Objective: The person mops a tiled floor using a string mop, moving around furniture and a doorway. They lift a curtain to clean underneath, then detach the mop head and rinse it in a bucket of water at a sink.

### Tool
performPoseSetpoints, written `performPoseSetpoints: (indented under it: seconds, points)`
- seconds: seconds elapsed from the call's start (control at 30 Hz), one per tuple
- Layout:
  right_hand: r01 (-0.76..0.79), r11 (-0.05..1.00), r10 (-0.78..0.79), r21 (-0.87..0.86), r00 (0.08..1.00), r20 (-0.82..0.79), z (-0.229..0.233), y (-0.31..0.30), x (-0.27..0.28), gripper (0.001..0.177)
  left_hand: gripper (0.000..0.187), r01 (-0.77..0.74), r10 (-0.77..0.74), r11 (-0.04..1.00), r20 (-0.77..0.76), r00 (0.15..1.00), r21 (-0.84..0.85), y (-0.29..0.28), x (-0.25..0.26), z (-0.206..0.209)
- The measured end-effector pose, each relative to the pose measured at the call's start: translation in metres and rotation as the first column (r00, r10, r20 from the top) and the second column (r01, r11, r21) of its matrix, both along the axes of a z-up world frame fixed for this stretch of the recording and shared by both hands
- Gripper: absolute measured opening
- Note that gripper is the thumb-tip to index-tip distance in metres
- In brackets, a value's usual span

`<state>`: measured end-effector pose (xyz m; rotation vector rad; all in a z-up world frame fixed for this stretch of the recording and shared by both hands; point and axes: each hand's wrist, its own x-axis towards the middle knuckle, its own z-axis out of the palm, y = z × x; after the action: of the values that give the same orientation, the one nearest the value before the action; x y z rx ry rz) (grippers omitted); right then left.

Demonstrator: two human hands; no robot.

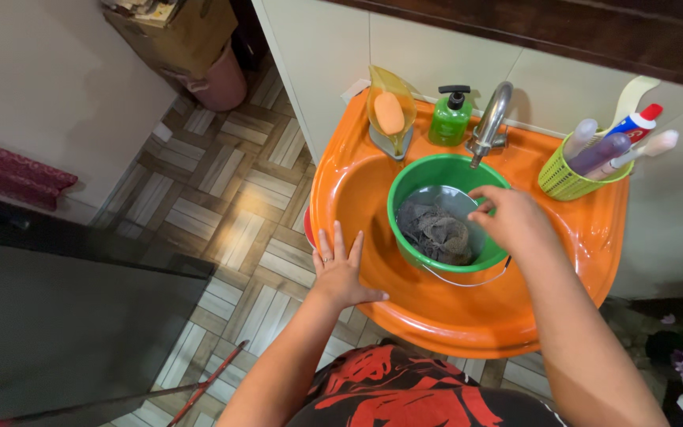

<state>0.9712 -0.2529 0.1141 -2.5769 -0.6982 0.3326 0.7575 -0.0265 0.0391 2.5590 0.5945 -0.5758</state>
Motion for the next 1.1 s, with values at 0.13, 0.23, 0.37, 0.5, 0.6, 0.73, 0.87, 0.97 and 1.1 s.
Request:
performPoseSetpoints:
  seconds: [0.13,0.23,0.37,0.5,0.6,0.73,0.87,0.97,1.1]
  points:
    - [0.103,0.984,-0.107,-0.145,0.994,-0.017,0.009,-0.005,-0.007,0.021,0.147,-0.003,0.003,1.000,-0.020,1.000,-0.020,0.001,0.001,-0.001]
    - [0.074,0.943,-0.070,-0.325,0.997,0.027,0.008,0.003,-0.008,0.040,0.147,0.002,-0.003,1.000,-0.037,0.999,-0.028,0.002,0.003,0.000]
    - [-0.141,0.959,0.125,-0.246,0.989,-0.079,-0.010,0.026,-0.012,0.044,0.147,-0.008,0.007,0.999,-0.038,0.999,-0.041,0.001,0.003,0.000]
    - [-0.251,0.846,0.253,-0.471,0.966,-0.062,-0.044,0.060,-0.027,0.057,0.147,-0.010,0.009,0.999,-0.027,1.000,-0.032,0.002,0.003,0.002]
    - [-0.268,0.654,0.270,-0.707,0.956,-0.113,-0.073,0.082,-0.020,0.045,0.149,-0.009,0.008,1.000,-0.024,1.000,-0.028,0.002,0.003,0.002]
    - [-0.117,0.485,0.120,-0.866,0.991,-0.067,-0.094,0.088,0.012,0.036,0.149,-0.010,0.011,1.000,0.041,0.999,-0.022,0.001,-0.003,0.001]
    - [0.065,0.791,-0.003,-0.608,0.995,0.103,-0.062,0.051,0.015,0.023,0.149,0.010,-0.009,1.000,0.024,1.000,-0.024,0.002,0.000,0.001]
    - [0.257,0.909,-0.199,-0.328,0.959,0.201,-0.014,0.016,-0.011,0.023,0.145,0.042,-0.041,0.998,0.026,0.999,-0.055,0.007,-0.002,0.000]
    - [0.314,0.943,-0.326,0.105,0.825,0.462,0.021,0.015,-0.065,0.020,0.139,0.105,-0.100,0.991,0.063,0.993,-0.084,0.013,-0.007,0.001]
